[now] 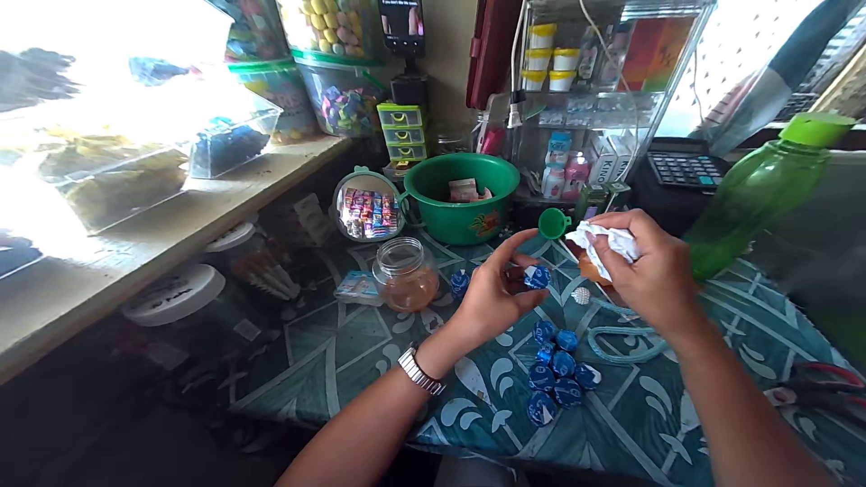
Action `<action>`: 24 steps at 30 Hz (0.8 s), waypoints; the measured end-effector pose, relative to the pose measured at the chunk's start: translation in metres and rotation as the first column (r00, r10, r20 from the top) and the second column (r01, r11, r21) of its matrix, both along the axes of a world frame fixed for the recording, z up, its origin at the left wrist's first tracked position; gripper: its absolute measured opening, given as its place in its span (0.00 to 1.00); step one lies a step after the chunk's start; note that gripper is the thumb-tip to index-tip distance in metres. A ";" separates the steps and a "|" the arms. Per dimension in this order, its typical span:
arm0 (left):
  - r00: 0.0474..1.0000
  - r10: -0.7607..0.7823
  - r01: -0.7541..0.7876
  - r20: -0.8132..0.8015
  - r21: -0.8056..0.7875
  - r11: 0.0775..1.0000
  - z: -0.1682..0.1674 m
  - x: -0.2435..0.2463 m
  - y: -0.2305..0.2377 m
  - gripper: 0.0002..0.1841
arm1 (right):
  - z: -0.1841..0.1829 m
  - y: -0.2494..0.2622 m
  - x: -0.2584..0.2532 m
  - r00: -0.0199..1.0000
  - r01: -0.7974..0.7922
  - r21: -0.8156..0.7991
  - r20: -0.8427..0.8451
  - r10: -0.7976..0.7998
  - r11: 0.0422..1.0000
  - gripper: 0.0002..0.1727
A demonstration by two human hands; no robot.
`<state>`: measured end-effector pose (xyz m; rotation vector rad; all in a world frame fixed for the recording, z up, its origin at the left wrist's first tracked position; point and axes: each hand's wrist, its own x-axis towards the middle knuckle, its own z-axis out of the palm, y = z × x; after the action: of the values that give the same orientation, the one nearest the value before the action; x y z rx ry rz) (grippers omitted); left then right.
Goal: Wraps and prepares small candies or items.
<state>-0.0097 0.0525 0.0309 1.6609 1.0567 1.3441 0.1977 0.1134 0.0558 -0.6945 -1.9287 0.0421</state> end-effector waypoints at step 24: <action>0.994 0.057 -0.054 -0.094 0.040 0.998 -0.001 -0.002 0.001 0.38 | -0.008 -0.008 -0.013 0.945 -0.316 -0.052 0.069 0.319 0.947 0.13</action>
<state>-0.0117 0.0531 0.0295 1.7500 1.1469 1.3385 0.1848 0.1056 0.0481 -0.4092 -2.1029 0.2587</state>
